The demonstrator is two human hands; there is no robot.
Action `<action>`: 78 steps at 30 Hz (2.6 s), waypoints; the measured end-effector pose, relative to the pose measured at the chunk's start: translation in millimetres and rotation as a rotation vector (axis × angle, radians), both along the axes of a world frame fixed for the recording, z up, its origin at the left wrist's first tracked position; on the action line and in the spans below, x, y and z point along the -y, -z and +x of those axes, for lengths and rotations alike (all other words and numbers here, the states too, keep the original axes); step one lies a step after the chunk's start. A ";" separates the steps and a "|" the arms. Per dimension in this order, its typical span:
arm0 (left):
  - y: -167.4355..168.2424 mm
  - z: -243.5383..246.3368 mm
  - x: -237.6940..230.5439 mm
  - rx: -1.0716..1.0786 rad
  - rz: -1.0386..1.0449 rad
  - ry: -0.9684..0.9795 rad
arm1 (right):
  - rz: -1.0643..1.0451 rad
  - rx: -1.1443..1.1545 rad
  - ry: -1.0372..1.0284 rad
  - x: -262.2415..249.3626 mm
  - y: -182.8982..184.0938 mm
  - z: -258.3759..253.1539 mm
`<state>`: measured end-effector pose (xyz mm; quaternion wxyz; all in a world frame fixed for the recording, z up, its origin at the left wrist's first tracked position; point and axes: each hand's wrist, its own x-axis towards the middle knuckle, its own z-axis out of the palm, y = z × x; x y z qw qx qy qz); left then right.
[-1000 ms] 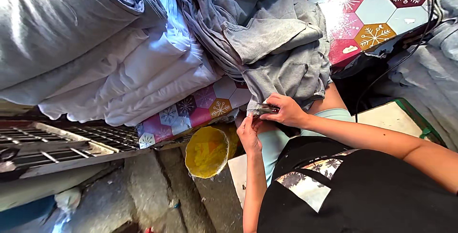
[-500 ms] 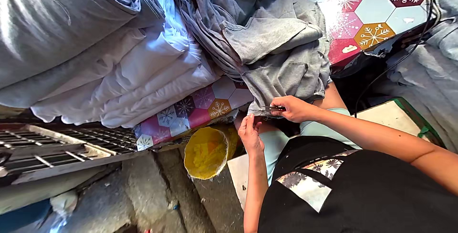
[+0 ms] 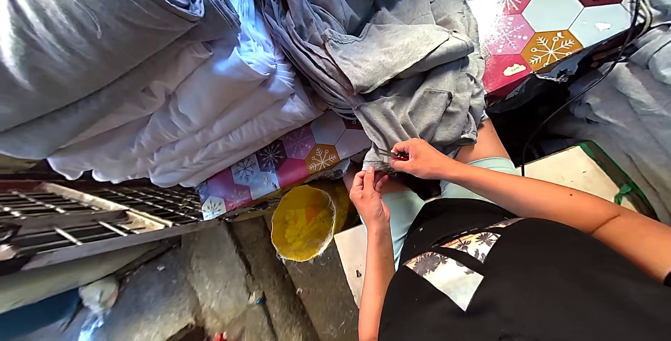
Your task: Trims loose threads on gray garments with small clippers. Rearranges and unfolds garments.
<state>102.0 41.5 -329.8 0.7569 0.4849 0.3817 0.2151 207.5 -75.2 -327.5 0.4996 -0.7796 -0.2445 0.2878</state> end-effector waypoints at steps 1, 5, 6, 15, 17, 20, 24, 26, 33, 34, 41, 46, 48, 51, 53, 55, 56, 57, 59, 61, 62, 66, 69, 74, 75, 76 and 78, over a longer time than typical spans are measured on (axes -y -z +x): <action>-0.3 0.8 0.3 -0.002 -0.013 -0.003 | -0.015 0.082 0.029 3.5 -0.9 -0.2; -1.1 2.5 1.8 0.000 -0.015 0.003 | 0.149 0.501 0.075 9.1 3.9 -8.4; -1.4 2.3 1.9 0.001 -0.013 0.010 | 0.193 0.577 0.047 7.1 6.8 -9.7; -2.0 4.0 2.4 -0.010 -0.043 0.042 | 0.340 0.967 -0.158 5.8 25.4 -9.8; -2.0 5.1 1.5 0.001 -0.058 0.037 | 0.352 0.887 -0.261 16.5 24.7 -8.8; -5.0 5.6 0.2 -0.007 -0.094 0.020 | 0.296 0.744 -0.268 28.6 24.2 -12.3; -8.2 4.3 5.1 -0.012 -0.126 0.027 | 0.272 0.890 -0.021 14.5 22.7 -16.1; -9.1 3.4 6.6 -0.009 -0.136 0.031 | 0.248 1.001 -0.006 5.1 22.9 -15.4; -5.9 3.6 -1.1 0.019 -0.200 0.017 | 0.398 0.796 -0.334 23.8 20.6 -21.5; -5.7 4.8 -1.2 0.020 -0.203 0.005 | 0.321 0.641 -0.482 32.1 17.0 -20.4; -5.3 5.3 -0.8 -0.006 -0.143 0.013 | 0.130 0.157 -0.273 45.0 5.7 -6.6; -7.8 0.8 8.4 -0.057 0.012 0.055 | -0.043 0.208 0.010 11.5 -5.1 -18.6; -7.7 -1.1 10.0 -0.054 0.047 0.054 | 0.005 0.174 0.050 7.5 -0.6 -20.9; -9.1 -2.9 10.4 -0.049 0.082 0.034 | 0.099 0.103 0.103 9.6 1.3 -23.5; -8.2 -2.9 13.7 -0.049 0.128 0.037 | 0.060 0.136 0.069 11.5 2.3 -26.9; -7.5 -2.0 16.0 -0.037 0.150 0.040 | 0.068 0.188 0.094 11.5 4.9 -29.0; -7.4 -1.2 16.3 -0.031 0.151 0.041 | 0.088 0.196 0.112 11.7 5.6 -28.2; -7.2 -0.5 16.1 -0.031 0.160 0.042 | 0.100 0.193 0.118 12.2 6.0 -27.1; -4.9 -0.2 16.0 -0.044 0.217 0.048 | 0.071 0.245 0.094 12.6 6.9 -28.0; -3.8 -0.3 16.9 -0.045 0.250 0.065 | 0.061 0.374 0.099 11.1 11.1 -32.7; -4.6 0.1 17.1 -0.042 0.249 0.068 | 0.072 0.447 0.109 10.5 14.5 -33.9; -9.2 3.0 16.1 -0.054 0.230 0.049 | 0.132 0.472 0.098 12.8 16.8 -30.4; -4.9 2.8 15.3 -0.029 0.239 0.051 | 0.079 0.204 0.095 15.5 7.3 -21.2; 6.5 1.2 12.5 0.045 0.353 0.080 | 0.014 0.251 0.034 16.3 5.1 -20.6; 9.9 -0.4 10.9 0.070 0.414 0.112 | 0.001 0.269 0.025 16.0 4.7 -19.8; 13.4 -1.9 8.1 0.083 0.504 0.150 | -0.014 0.243 0.015 15.6 3.2 -17.6; 18.4 -4.9 0.7 0.051 0.761 0.249 | -0.066 0.108 -0.037 14.8 -1.5 -10.7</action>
